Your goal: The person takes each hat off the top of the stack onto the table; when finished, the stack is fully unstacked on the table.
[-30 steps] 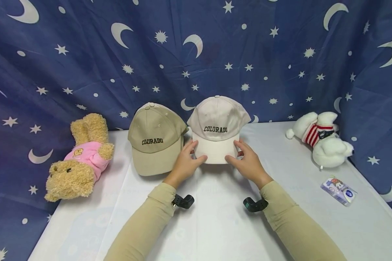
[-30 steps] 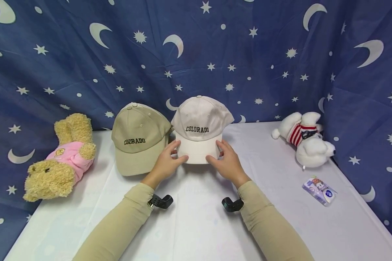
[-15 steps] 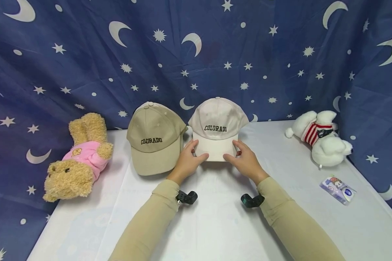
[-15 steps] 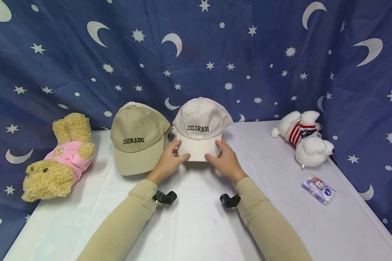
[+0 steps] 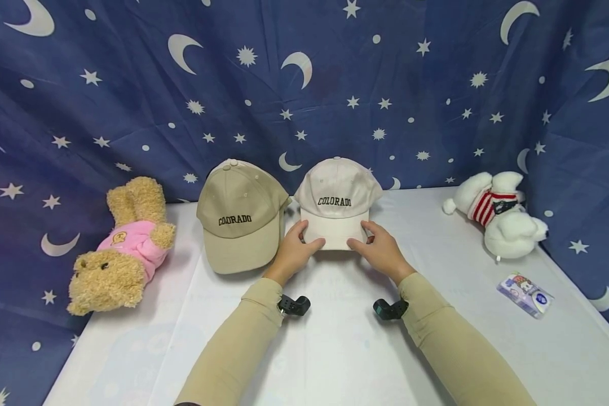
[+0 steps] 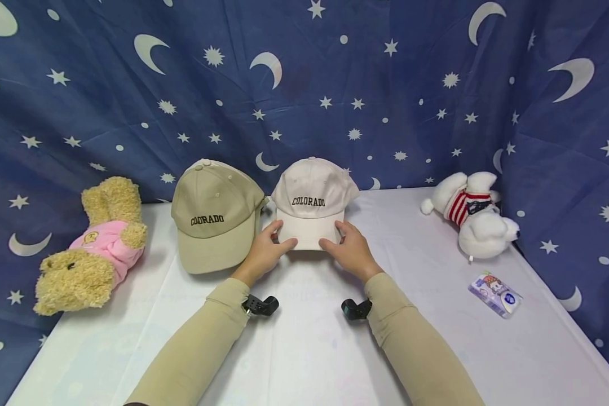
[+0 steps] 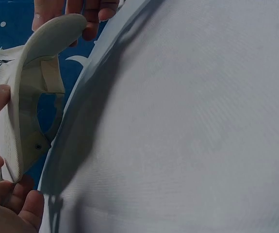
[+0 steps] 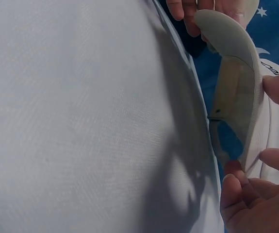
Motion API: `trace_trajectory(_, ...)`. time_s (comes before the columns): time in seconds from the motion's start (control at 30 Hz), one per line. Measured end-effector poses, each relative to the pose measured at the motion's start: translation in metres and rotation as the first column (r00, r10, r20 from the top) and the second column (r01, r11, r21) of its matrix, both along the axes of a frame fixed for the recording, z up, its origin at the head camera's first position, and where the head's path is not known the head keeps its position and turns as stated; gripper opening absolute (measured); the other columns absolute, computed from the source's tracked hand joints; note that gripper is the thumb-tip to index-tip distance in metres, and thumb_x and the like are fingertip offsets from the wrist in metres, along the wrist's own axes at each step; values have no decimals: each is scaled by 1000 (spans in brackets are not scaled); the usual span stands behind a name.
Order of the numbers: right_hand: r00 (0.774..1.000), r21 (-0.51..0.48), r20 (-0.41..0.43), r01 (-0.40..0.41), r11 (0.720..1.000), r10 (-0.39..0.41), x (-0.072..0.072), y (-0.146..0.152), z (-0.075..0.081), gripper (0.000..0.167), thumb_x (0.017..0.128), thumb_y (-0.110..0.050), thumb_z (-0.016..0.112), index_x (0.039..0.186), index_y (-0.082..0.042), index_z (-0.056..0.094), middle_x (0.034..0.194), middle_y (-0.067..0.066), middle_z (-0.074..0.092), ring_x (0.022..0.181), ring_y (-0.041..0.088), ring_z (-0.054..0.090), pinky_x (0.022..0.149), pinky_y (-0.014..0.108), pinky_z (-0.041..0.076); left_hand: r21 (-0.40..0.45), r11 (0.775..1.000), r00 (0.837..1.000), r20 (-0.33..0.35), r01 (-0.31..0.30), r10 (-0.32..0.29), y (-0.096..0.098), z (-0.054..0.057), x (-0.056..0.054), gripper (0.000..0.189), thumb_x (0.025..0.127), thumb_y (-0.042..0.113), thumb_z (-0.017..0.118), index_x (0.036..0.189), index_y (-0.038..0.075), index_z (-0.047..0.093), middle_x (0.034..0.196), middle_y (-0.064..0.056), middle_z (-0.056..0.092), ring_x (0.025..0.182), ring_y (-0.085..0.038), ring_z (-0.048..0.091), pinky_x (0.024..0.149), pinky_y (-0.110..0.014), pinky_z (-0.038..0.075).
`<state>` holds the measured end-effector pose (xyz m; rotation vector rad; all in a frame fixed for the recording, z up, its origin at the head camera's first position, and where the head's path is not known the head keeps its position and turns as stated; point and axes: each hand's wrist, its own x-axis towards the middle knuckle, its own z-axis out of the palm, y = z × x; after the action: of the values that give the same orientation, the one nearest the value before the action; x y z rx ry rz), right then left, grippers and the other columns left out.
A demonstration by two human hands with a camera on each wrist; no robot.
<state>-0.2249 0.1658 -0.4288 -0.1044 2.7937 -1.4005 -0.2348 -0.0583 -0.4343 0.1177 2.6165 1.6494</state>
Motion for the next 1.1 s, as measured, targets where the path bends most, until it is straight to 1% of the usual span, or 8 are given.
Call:
trace_trajectory(0.17, 1000, 7, -5, 4, 1000, -4, -2, -2, -2, 74, 93, -33, 70, 148, 7, 40, 142, 24, 49, 103, 29, 54, 81, 37, 47, 26, 1000, 1000, 9, 1, -2, -1, -3, -1, 76, 91, 30, 74, 151, -1, 40, 155, -15, 38, 135, -27, 42, 112, -40, 35)
trace_trajectory(0.3, 1000, 9, -16, 2, 1000, -2, -4, -4, -4, 74, 92, -31, 70, 147, 8, 41, 144, 25, 46, 106, 31, 54, 86, 40, 47, 25, 1000, 1000, 14, -3, 3, -1, -6, -1, 76, 91, 30, 74, 151, -1, 40, 149, -17, 44, 129, -27, 46, 110, -40, 37)
trace_trajectory(0.37, 1000, 7, -19, 0, 1000, 1, -3, -4, -5, 74, 92, -31, 71, 147, 9, 41, 144, 25, 46, 106, 31, 53, 87, 41, 46, 21, 1000, 1000, 19, -7, 6, -1, -6, -1, 76, 91, 30, 74, 151, 0, 40, 149, -16, 45, 130, -26, 46, 111, -40, 37)
trace_trajectory(0.57, 999, 24, -45, -17, 1000, 18, -1, -6, -7, 73, 91, -30, 73, 145, 10, 43, 130, 24, 53, 94, 28, 53, 77, 36, 45, 21, 1000, 1000, 17, -7, 6, -3, -7, 2, 75, 90, 28, 75, 151, 0, 40, 151, -16, 43, 134, -26, 44, 112, -39, 35)
trace_trajectory(0.67, 998, 34, -54, -25, 999, 27, 2, -5, -6, 74, 91, -30, 72, 146, 10, 43, 136, 25, 49, 95, 29, 53, 78, 37, 45, 18, 1000, 1000, 4, -6, 6, -4, -6, 6, 75, 89, 27, 75, 150, -1, 41, 145, -17, 47, 125, -26, 48, 109, -40, 38)
trace_trajectory(0.8, 998, 33, -56, -31, 999, 33, 9, -3, 0, 76, 91, -32, 71, 147, 8, 41, 150, 26, 38, 105, 32, 53, 85, 42, 46, 7, 1000, 999, -32, -13, 14, -3, -2, 13, 75, 88, 27, 76, 149, -2, 42, 139, -17, 50, 118, -27, 51, 103, -41, 42)
trace_trajectory(0.97, 997, 32, -64, -49, 998, 51, 21, 0, 12, 75, 91, -33, 71, 149, 5, 41, 154, 25, 34, 111, 34, 54, 87, 46, 48, -9, 999, 996, -76, -48, 47, -1, 7, 25, 74, 85, 29, 77, 146, -1, 46, 143, -16, 48, 120, -31, 52, 101, -44, 45)
trace_trajectory(1.1, 997, 32, -56, -57, 998, 59, 30, 3, 18, 75, 92, -35, 71, 148, 5, 42, 153, 25, 35, 112, 34, 55, 87, 44, 49, -21, 998, 994, -97, -62, 59, 0, 15, 37, 72, 84, 29, 78, 144, -1, 49, 142, -15, 49, 118, -31, 52, 97, -45, 46)
